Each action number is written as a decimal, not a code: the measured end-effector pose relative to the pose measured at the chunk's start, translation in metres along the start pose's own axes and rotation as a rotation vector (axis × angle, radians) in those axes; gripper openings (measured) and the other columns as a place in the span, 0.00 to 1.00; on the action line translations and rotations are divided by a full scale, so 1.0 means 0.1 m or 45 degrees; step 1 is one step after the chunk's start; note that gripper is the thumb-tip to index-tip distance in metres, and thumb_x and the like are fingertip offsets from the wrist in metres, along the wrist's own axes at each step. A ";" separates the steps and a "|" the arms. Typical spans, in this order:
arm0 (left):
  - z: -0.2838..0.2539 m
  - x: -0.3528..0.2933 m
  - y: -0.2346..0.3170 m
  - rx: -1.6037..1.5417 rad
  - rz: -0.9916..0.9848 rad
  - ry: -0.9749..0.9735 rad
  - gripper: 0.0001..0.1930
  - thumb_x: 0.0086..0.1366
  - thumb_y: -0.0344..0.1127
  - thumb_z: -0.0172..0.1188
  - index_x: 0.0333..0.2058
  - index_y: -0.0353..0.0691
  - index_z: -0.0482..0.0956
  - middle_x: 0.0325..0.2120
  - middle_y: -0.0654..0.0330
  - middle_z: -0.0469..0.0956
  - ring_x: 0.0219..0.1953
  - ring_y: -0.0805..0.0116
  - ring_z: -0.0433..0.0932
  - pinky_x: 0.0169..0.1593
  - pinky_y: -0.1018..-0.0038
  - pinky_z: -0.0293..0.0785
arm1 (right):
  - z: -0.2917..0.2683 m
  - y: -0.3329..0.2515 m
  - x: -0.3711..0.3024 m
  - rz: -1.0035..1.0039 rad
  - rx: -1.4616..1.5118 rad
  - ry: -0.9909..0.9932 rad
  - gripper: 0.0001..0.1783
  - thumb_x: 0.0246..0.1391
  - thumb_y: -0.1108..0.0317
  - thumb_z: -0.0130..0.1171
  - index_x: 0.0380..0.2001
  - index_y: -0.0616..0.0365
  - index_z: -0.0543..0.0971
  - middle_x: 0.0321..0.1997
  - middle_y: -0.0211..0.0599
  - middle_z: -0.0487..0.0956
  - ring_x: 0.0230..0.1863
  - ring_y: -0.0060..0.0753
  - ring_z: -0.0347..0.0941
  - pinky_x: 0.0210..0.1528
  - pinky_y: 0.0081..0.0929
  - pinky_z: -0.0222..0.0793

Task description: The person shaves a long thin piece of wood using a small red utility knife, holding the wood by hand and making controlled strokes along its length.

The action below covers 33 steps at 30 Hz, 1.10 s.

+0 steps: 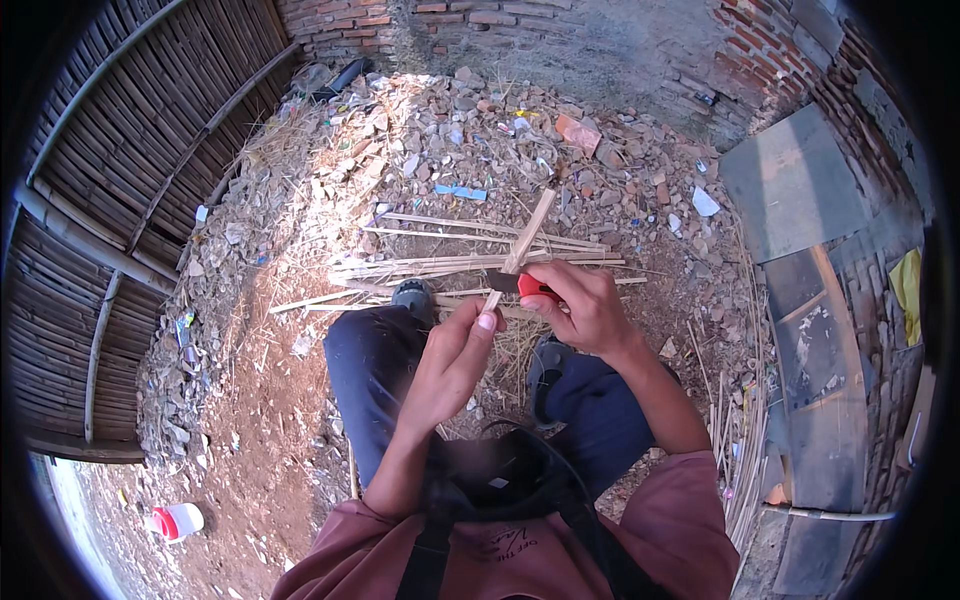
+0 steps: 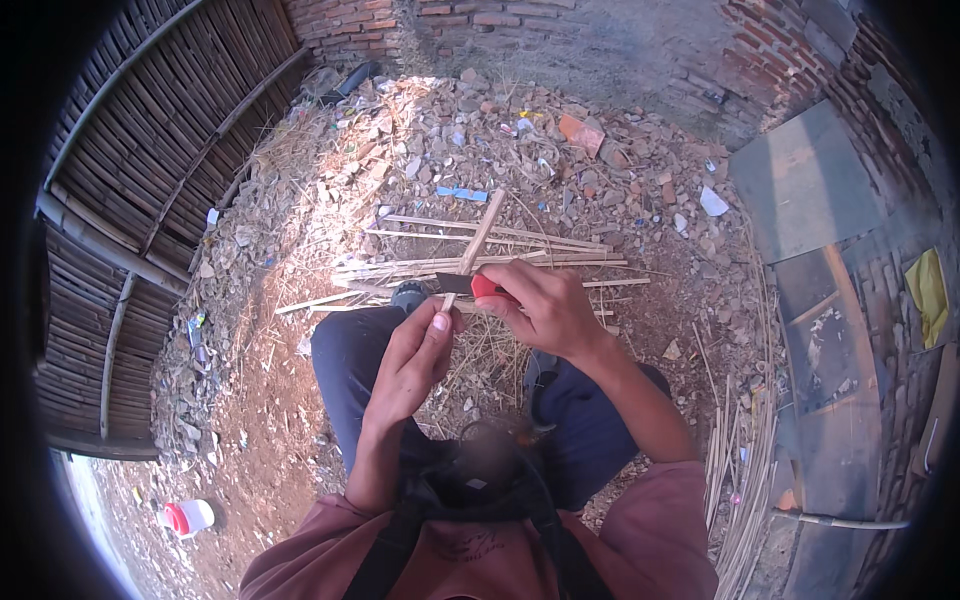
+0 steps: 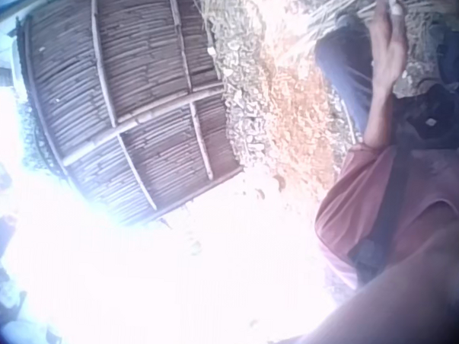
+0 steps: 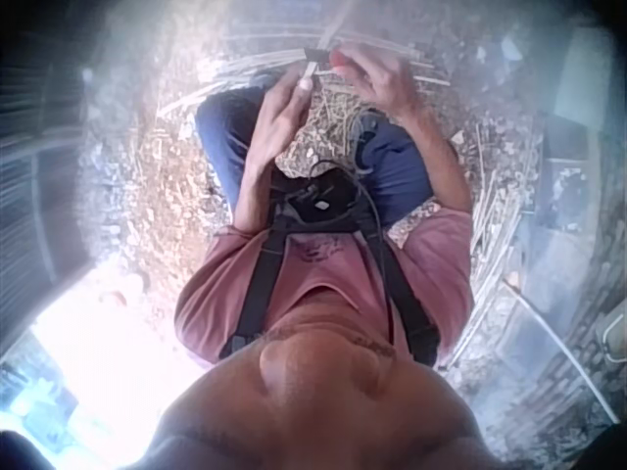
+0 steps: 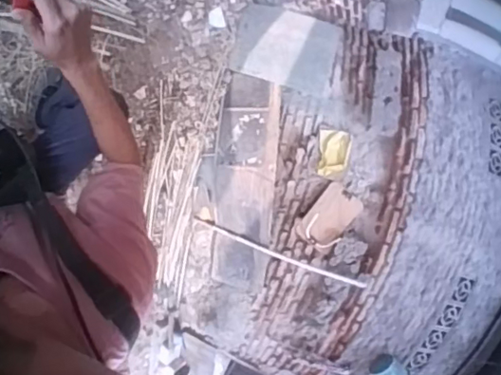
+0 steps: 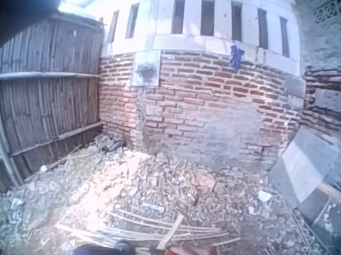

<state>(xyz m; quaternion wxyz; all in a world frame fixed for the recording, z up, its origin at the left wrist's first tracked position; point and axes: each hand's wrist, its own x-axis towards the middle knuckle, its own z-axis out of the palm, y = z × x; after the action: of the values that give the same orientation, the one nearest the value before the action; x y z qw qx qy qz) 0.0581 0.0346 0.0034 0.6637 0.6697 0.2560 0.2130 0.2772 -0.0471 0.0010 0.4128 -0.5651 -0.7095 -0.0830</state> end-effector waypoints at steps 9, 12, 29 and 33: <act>0.15 -0.02 0.01 0.493 0.183 0.212 0.17 0.85 0.43 0.43 0.41 0.33 0.70 0.20 0.39 0.71 0.27 0.30 0.74 0.35 0.48 0.67 | -0.02 -0.09 0.00 0.125 0.047 -0.020 0.17 0.59 0.59 0.73 0.47 0.57 0.85 0.36 0.36 0.88 0.31 0.40 0.86 0.30 0.33 0.80; 0.17 0.02 -0.03 0.579 0.187 0.261 0.17 0.85 0.43 0.43 0.42 0.34 0.69 0.22 0.36 0.73 0.30 0.27 0.75 0.35 0.44 0.67 | 0.03 -0.07 0.02 0.163 0.039 0.027 0.16 0.59 0.59 0.74 0.46 0.56 0.86 0.36 0.36 0.88 0.29 0.40 0.85 0.30 0.33 0.79; 0.06 -0.04 -0.21 0.331 0.119 0.196 0.19 0.84 0.43 0.48 0.35 0.34 0.69 0.18 0.59 0.66 0.22 0.64 0.65 0.29 0.64 0.63 | -0.14 0.12 0.04 0.364 0.155 0.012 0.15 0.70 0.58 0.65 0.43 0.60 0.83 0.31 0.35 0.86 0.26 0.26 0.80 0.30 0.29 0.73; 0.10 -0.06 -0.20 0.204 0.116 0.182 0.20 0.85 0.45 0.46 0.34 0.37 0.69 0.20 0.69 0.63 0.24 0.78 0.60 0.29 0.72 0.62 | -0.02 0.03 0.00 0.081 0.074 -0.094 0.17 0.62 0.54 0.71 0.43 0.55 0.85 0.35 0.36 0.88 0.30 0.39 0.86 0.30 0.34 0.79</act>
<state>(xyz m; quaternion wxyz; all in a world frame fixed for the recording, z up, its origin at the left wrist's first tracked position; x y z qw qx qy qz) 0.0584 0.0223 -0.0160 0.5777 0.7146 0.2883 0.2690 0.2807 -0.0474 0.0009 0.4051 -0.5778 -0.7080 -0.0286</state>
